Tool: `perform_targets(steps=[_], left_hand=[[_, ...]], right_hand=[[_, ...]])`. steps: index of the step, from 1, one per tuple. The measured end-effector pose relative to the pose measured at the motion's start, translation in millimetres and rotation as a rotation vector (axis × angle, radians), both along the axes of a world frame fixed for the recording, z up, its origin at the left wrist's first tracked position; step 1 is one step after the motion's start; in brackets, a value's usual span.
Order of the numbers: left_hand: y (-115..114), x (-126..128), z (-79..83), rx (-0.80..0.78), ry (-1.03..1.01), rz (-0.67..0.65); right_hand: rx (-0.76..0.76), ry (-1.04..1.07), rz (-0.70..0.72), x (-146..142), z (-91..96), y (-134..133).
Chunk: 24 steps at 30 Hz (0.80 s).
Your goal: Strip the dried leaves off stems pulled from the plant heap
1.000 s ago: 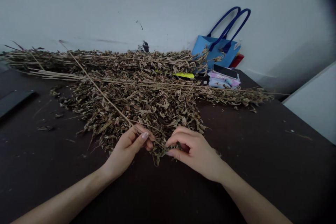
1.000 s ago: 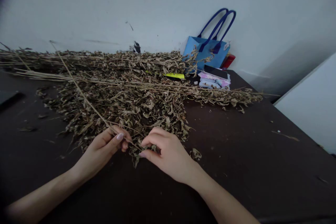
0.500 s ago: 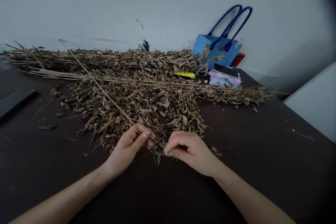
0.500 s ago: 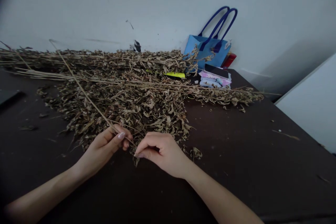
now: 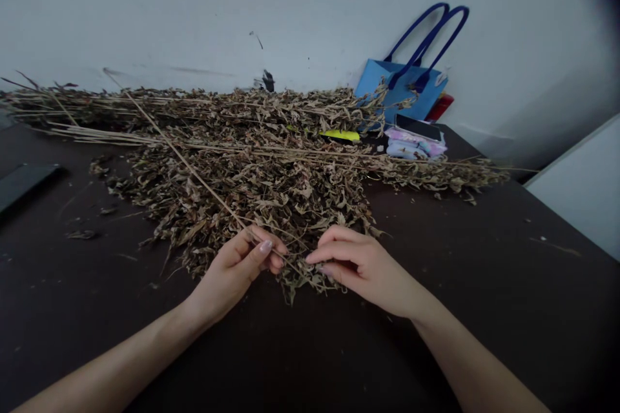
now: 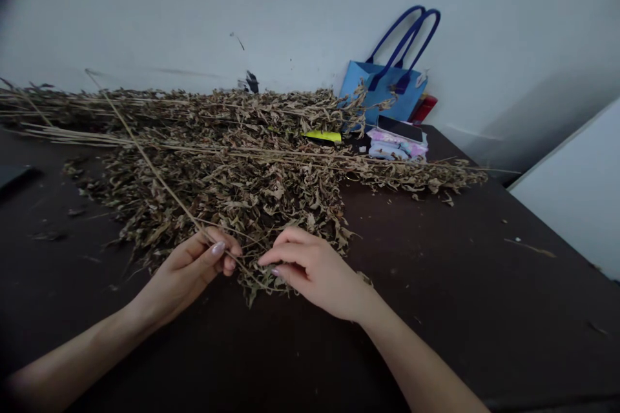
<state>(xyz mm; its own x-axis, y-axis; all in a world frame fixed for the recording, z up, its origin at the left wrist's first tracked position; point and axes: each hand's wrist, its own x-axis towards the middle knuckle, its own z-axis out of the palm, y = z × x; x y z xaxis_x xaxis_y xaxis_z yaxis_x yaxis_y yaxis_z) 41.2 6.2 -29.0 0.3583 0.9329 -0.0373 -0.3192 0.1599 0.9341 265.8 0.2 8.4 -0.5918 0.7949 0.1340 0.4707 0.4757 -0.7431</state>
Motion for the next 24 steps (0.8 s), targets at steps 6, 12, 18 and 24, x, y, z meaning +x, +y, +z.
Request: perform_targets(steps=[6,12,18,24], left_hand=[[0.0,1.0,2.1,-0.006,-0.094,-0.02],[1.8,-0.2,1.0,0.012,-0.081,-0.014],[3.0,-1.7,-1.1,0.045,-0.076,-0.02],[2.9,-3.7,-2.5,0.08,-0.02,-0.03]], right_hand=[[-0.096,-0.025,0.123,-1.1,-2.4,1.4],[-0.083,0.032,0.168,-2.9,-4.1,5.5],[-0.091,0.06,0.186,-2.9,-6.2,7.7],[-0.079,-0.037,0.197,-4.4,-6.6,6.3]])
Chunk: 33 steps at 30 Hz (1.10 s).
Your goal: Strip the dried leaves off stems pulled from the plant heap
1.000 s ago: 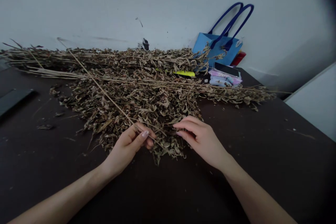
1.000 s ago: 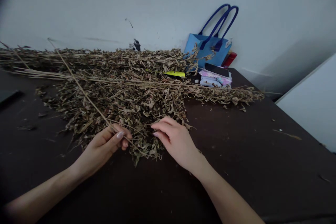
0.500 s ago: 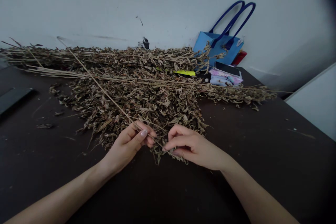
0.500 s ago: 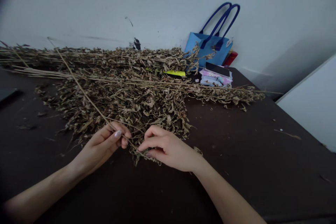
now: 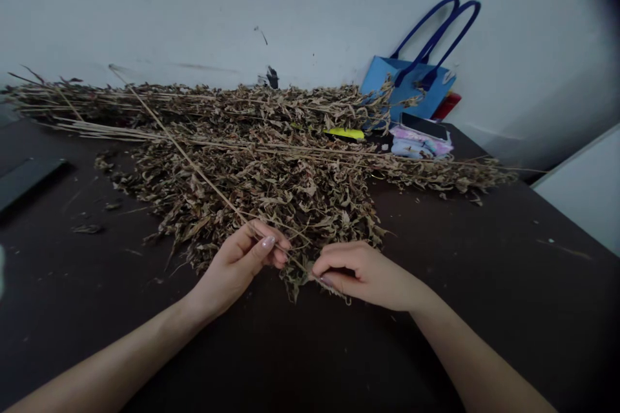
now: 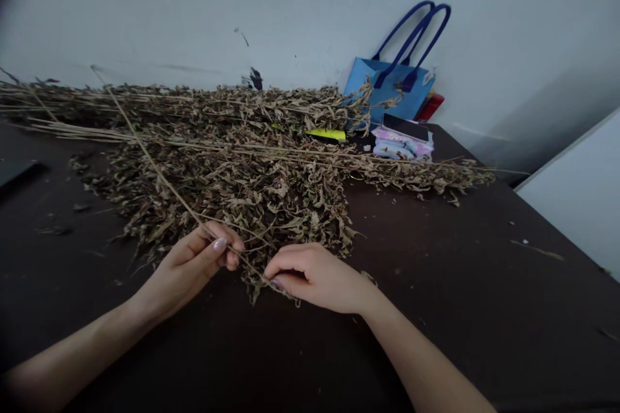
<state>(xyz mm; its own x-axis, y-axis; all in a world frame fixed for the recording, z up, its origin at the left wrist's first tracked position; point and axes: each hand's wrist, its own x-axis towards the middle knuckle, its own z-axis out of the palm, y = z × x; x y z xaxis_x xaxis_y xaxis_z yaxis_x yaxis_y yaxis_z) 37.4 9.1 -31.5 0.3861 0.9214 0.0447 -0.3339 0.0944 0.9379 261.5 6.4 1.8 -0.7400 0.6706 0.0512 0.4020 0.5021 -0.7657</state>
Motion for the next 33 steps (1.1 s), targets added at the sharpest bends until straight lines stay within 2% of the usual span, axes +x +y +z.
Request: perform_targets(steps=[17,33], left_hand=[[0,-1,-3.0,0.004,0.062,0.007],[-1,1,-3.6,0.004,0.051,0.026]], right_hand=[[0.116,-0.083,-0.006,-2,-12.0,0],[0.25,-0.186,-0.118,-7,-13.7,-2]])
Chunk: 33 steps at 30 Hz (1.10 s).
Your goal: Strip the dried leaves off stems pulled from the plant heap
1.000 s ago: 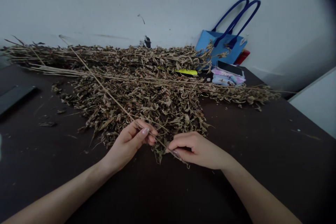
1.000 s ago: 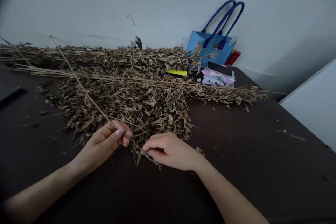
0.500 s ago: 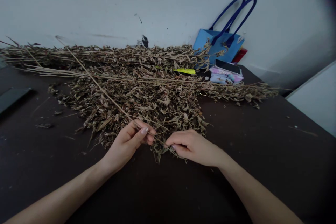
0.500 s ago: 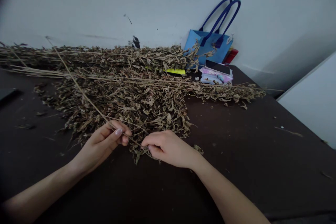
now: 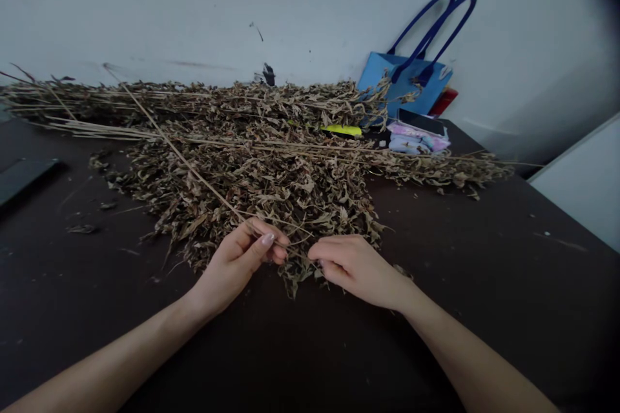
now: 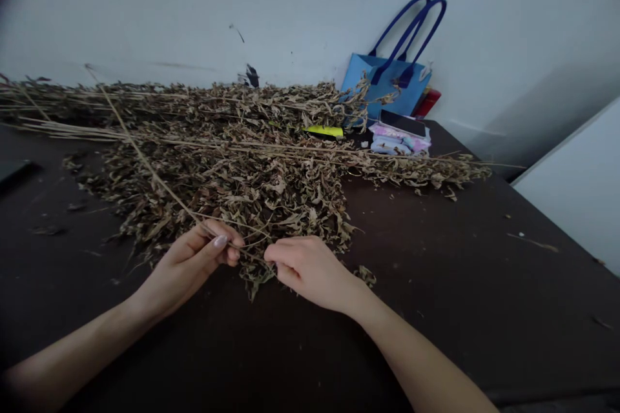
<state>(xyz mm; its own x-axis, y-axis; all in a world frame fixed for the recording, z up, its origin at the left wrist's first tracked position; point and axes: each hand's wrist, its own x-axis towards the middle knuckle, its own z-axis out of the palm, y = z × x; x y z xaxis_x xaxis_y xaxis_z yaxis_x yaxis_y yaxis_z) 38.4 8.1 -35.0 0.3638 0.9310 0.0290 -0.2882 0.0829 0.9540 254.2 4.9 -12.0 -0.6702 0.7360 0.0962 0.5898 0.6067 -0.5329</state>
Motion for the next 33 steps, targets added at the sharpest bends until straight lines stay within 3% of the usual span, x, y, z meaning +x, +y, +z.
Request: perform_targets(steps=[13,17,21,23,33], left_hand=[[0,2,1.4,-0.021,0.003,0.044],[0,1,3.1,-0.031,-0.008,0.051],[1,1,4.2,-0.013,-0.007,0.033],[1,0,3.8,-0.009,-0.006,0.029],[0,1,4.8,-0.026,-0.007,0.036]], right_hand=[[0.094,-0.027,-0.011,-1,-2.6,-2],[0.082,0.082,-0.054,0,-1.3,-2],[-0.189,0.172,-0.215,7,6.3,0],[-0.345,0.164,-0.231,10,9.4,1],[-0.807,0.362,0.053,10,-3.6,8]])
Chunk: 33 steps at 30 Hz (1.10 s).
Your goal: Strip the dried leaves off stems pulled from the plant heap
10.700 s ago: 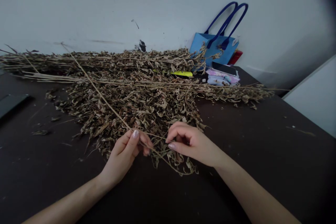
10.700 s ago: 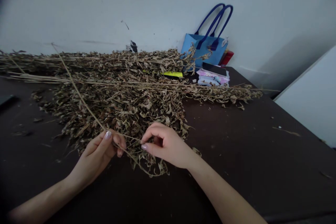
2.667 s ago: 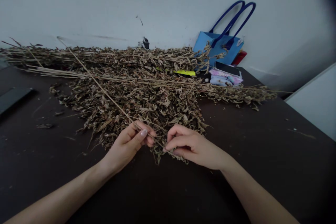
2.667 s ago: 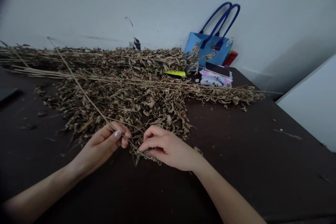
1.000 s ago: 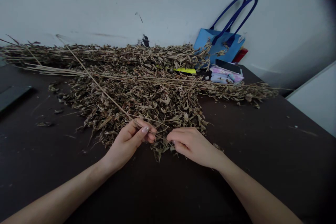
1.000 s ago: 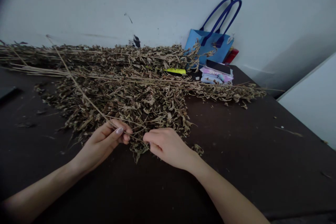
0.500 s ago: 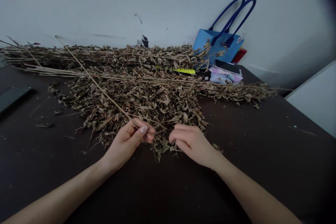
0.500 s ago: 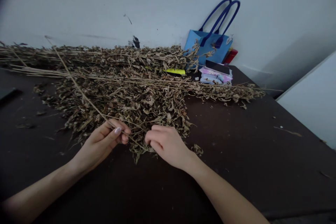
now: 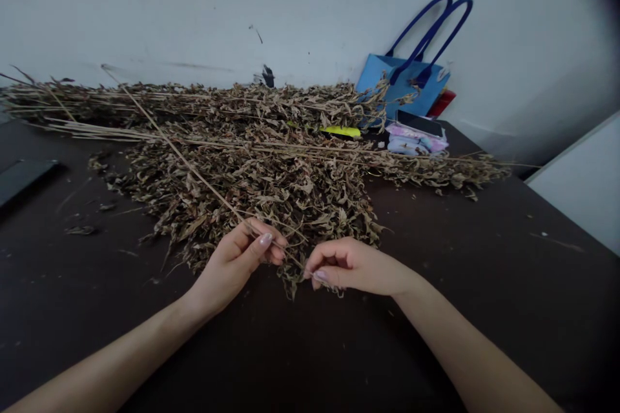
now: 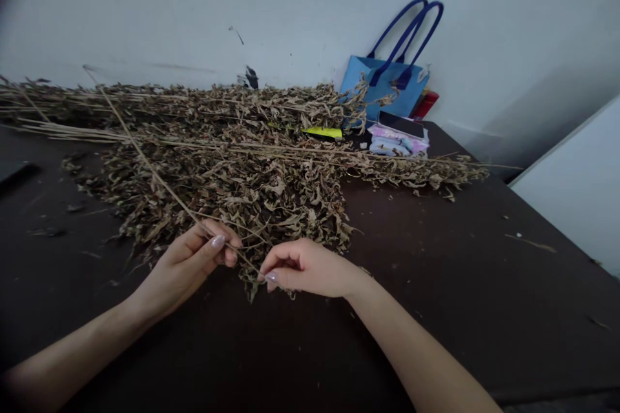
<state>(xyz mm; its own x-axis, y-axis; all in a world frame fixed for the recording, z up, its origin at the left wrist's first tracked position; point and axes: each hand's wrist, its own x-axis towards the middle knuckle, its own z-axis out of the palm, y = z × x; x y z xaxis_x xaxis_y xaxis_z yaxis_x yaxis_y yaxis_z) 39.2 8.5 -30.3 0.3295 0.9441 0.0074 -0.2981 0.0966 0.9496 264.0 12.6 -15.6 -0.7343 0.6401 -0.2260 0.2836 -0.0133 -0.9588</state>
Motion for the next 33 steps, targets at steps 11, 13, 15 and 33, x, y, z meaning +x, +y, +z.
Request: perform_targets(steps=[11,13,15,33], left_hand=[[0,-2,-1.7,0.029,0.063,0.006],[1,-2,-2.2,0.039,0.09,0.013],[0,-2,-2.5,0.039,0.109,0.017],[-1,0,-5.2,0.024,0.176,0.059]], right_hand=[[0.226,-0.184,-0.184,1,11.4,-4],[0.309,-0.221,-0.222,3,14.6,-5],[0.334,-0.234,-0.189,4,16.1,-5],[0.73,-0.386,-0.117,-8,11.7,-14]])
